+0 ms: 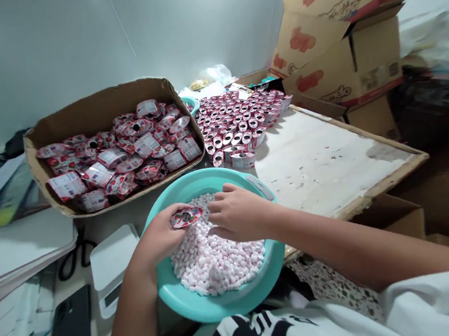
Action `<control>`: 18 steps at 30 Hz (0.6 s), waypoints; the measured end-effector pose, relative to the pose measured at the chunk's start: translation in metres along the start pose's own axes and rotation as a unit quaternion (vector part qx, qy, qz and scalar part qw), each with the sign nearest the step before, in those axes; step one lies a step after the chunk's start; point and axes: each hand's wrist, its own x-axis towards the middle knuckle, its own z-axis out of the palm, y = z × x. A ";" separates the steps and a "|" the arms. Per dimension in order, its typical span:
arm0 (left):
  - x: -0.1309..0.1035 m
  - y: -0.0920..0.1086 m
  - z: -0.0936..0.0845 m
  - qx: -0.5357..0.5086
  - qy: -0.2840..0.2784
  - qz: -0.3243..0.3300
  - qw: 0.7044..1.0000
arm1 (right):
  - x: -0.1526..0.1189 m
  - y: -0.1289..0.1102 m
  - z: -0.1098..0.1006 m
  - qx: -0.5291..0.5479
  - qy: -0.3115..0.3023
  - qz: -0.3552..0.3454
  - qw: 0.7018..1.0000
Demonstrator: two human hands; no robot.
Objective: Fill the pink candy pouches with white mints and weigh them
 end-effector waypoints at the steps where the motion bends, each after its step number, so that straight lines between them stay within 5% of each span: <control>1: -0.002 0.002 -0.001 -0.004 0.009 -0.005 1.000 | 0.001 -0.003 0.000 0.009 0.012 -0.002 1.000; 6: -0.047 0.007 -0.036 -0.001 0.180 -0.055 0.982 | 0.005 -0.013 0.009 0.113 0.047 0.042 0.992; 9: -0.083 -0.010 -0.069 0.069 0.301 -0.107 0.945 | 0.005 -0.008 0.016 0.188 0.051 0.067 0.978; 12: -0.105 -0.048 -0.089 0.106 0.337 -0.165 0.921 | 0.006 -0.001 0.023 0.234 0.055 0.082 0.967; 15: -0.110 -0.085 -0.099 0.095 0.298 -0.228 0.922 | 0.006 -0.001 0.027 0.242 0.044 0.084 0.966; 18: -0.097 -0.095 -0.117 0.131 0.383 -0.180 0.896 | 0.006 -0.002 0.029 0.240 0.027 0.101 0.965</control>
